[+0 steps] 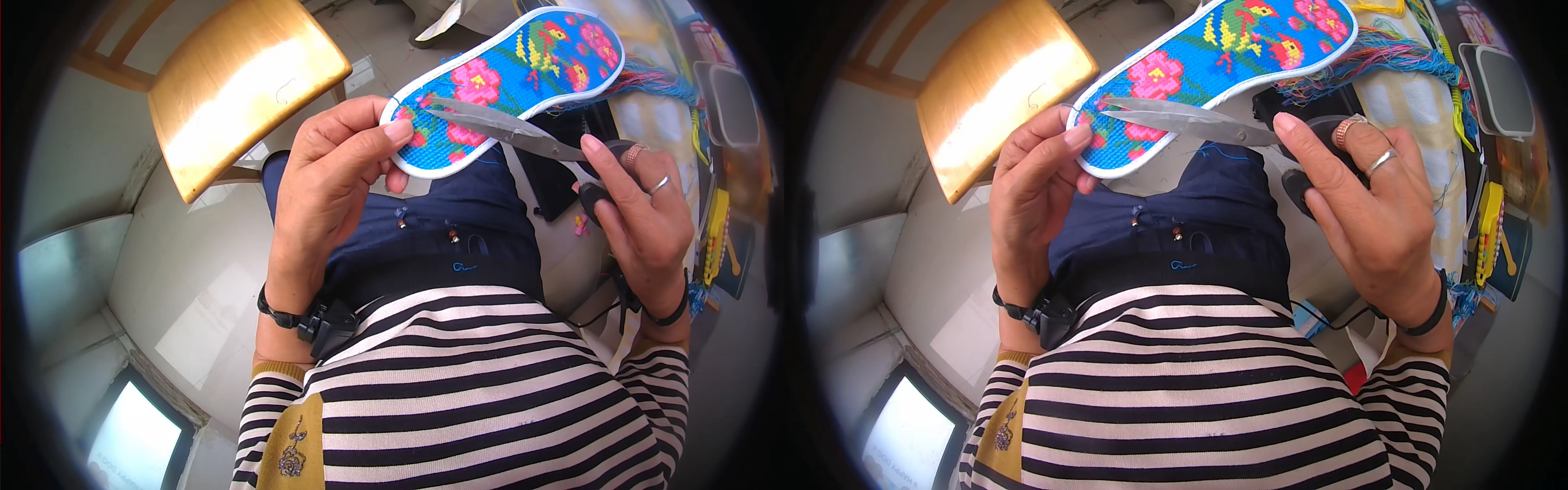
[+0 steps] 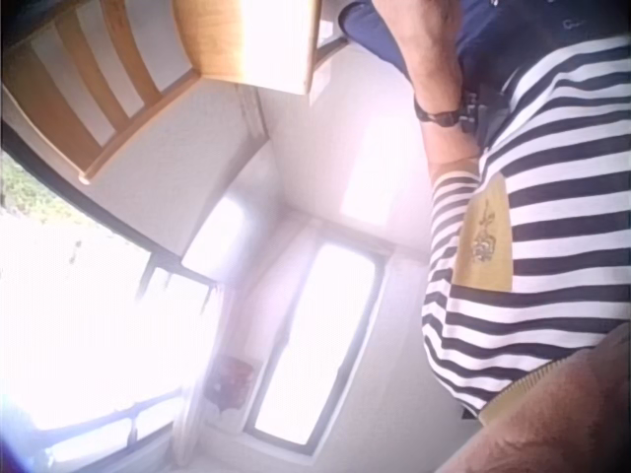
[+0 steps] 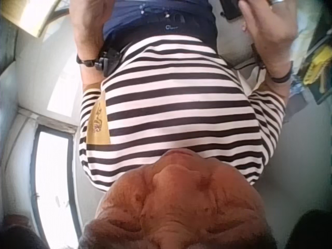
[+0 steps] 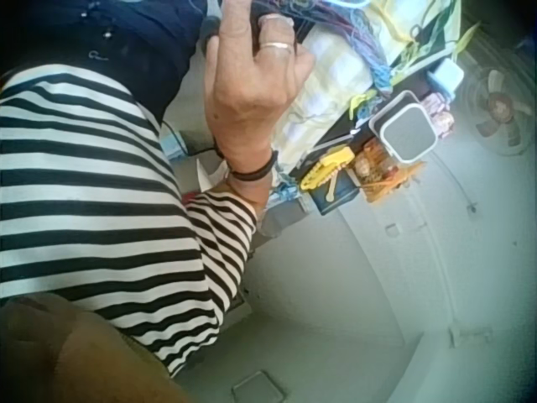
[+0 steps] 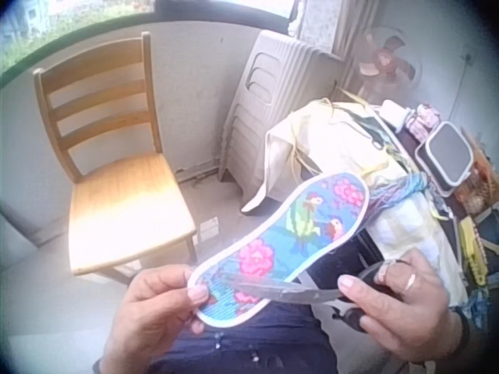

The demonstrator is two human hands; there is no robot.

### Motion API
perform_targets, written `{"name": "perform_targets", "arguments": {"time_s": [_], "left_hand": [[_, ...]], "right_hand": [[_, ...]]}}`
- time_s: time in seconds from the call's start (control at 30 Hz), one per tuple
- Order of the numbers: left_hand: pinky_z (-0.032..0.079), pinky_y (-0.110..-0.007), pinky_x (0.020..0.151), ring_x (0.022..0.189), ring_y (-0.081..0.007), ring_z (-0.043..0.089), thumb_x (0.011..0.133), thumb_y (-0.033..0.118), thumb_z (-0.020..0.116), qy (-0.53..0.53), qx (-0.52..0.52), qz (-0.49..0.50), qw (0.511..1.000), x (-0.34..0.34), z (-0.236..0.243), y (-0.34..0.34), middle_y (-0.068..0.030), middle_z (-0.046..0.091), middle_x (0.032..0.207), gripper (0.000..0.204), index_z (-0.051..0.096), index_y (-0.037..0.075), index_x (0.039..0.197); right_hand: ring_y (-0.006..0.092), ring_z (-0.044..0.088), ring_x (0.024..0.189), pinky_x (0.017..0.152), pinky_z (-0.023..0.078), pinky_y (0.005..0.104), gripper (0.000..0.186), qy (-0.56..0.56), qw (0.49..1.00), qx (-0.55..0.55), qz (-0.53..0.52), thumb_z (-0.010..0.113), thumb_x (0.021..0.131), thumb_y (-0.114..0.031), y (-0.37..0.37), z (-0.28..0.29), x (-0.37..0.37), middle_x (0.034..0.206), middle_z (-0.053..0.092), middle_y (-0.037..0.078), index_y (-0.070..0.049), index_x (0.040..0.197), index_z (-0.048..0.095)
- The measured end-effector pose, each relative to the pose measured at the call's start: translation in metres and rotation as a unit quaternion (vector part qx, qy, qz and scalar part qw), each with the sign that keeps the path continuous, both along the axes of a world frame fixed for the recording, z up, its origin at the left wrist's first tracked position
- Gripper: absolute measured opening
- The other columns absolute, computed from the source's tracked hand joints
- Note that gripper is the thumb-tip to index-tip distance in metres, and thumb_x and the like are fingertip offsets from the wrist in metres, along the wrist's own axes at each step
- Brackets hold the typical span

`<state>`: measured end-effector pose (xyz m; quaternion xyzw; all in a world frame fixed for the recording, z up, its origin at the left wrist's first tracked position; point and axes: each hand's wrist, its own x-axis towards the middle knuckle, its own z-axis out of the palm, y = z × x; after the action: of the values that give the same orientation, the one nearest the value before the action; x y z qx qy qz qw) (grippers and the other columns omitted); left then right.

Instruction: The person trims the edges of a colorful patterned shoe insole using a pair of scissors, handling the insole by its edges and turning it over to cut from the other side.

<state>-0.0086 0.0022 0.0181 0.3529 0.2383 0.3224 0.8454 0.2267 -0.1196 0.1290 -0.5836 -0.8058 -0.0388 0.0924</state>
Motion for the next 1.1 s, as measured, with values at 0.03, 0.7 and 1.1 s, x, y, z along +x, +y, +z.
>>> {"name": "perform_targets", "arguments": {"time_s": [0.03,0.7,1.1], "left_hand": [[0.047,-0.018,0.054,0.055,-0.0083,0.055,0.088,0.011,0.057,0.0,-0.002,0.001,1.0,0.0,0.0,0.0,-0.0074,0.063,0.077,0.017,0.061,-0.005,0.094],[0.041,-0.017,0.052,0.054,-0.0057,0.051,0.086,0.011,0.059,-0.023,-0.037,-0.026,0.999,-0.004,-0.002,0.002,-0.0044,0.062,0.074,0.014,0.063,-0.003,0.088],[0.041,-0.016,0.052,0.055,-0.0056,0.05,0.088,0.011,0.058,-0.035,-0.049,-0.02,0.998,-0.005,-0.002,0.003,-0.0045,0.062,0.076,0.014,0.063,-0.003,0.089]], "right_hand": [[0.0276,0.051,0.077,0.066,0.044,0.0352,0.064,-0.004,1.0,0.0,0.002,0.067,0.053,0.009,0.0,0.001,0.0,0.092,0.054,0.013,-0.005,0.115,0.064],[0.0232,0.053,0.073,0.061,0.041,0.0319,0.055,-0.008,1.0,-0.026,0.007,0.068,0.06,0.009,0.004,-0.004,-0.004,0.089,0.054,0.01,-0.005,0.114,0.064],[0.0246,0.05,0.069,0.062,0.043,0.0312,0.06,0.072,0.997,0.003,-0.015,0.067,0.057,0.009,0.005,-0.023,-0.003,0.087,0.055,0.01,-0.006,0.115,0.064]]}}
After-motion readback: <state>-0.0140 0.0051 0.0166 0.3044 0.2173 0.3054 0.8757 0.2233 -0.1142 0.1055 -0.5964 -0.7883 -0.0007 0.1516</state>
